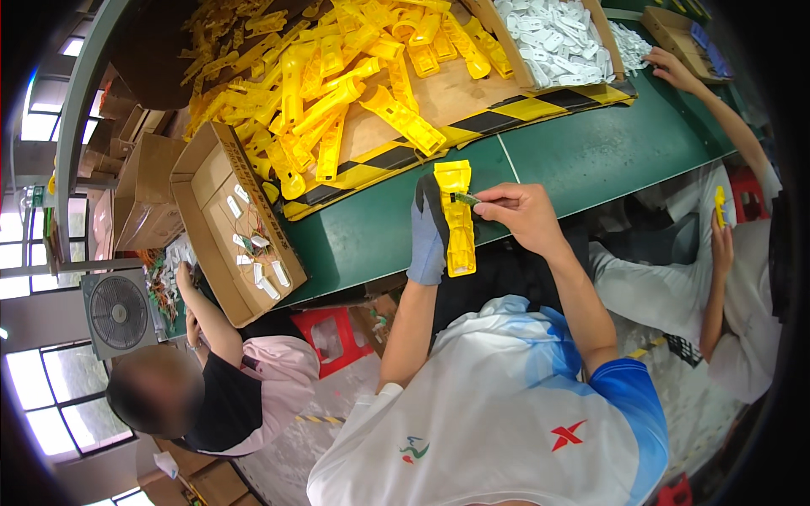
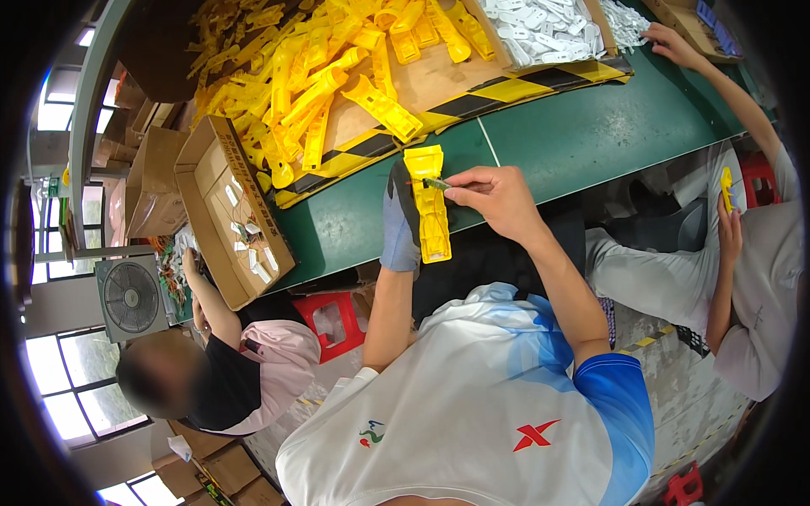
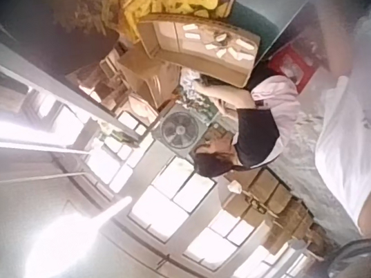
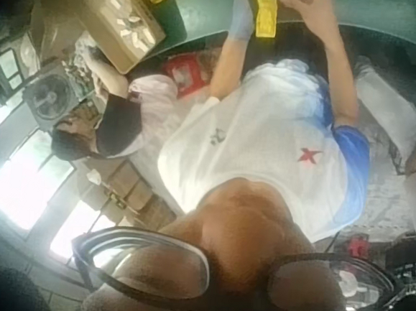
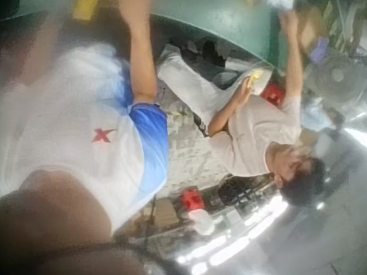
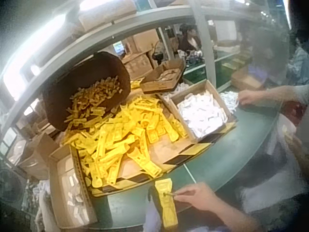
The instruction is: Assembling small electrical circuits into yellow plastic housings on a production line.
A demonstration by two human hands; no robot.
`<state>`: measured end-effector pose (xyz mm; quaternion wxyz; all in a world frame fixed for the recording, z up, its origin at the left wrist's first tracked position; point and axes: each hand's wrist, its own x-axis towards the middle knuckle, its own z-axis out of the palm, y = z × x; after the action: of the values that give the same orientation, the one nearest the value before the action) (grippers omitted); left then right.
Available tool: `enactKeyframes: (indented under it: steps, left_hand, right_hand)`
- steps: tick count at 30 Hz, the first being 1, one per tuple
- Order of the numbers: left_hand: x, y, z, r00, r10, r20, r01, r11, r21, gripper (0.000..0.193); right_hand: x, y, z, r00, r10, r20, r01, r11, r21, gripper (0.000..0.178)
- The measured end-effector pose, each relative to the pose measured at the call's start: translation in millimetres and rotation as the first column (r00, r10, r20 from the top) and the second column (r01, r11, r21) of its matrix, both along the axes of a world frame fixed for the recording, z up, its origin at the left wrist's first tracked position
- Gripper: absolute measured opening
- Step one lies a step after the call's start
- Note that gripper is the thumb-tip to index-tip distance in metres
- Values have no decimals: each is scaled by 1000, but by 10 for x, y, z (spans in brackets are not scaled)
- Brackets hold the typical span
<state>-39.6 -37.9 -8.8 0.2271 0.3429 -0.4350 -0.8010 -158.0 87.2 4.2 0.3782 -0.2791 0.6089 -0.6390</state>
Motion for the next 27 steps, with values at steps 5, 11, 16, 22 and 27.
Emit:
enactKeyframes:
  steps: [5, 11, 16, 22, 27]
  left_hand:
    - [-40, -29, -108, 997, -4, -76, -6, 993, -120, 39]
    - [-10, 30, 42, 995, -30, -97, 30, 1000, -7, 38]
    - [32, 22, 58, 994, -59, -89, 58, 998, -16, 37]
    - [19, 24, 24, 994, -46, -96, 41, 998, -56, 37]
    - [50, 40, 129, 994, -67, -85, 68, 998, 8, 38]
  right_hand:
    - [-13, -53, -21, 998, 0, 67, 5, 997, -77, 16]
    - [8, -124, -176, 996, -45, 80, 52, 995, -90, 17]
    - [-14, -137, -221, 990, -31, 137, 42, 996, -81, 18]
    - [-22, -119, -218, 983, -7, 182, 27, 994, -106, 18]
    - [-29, -124, -229, 987, -17, 159, 32, 995, -96, 17]
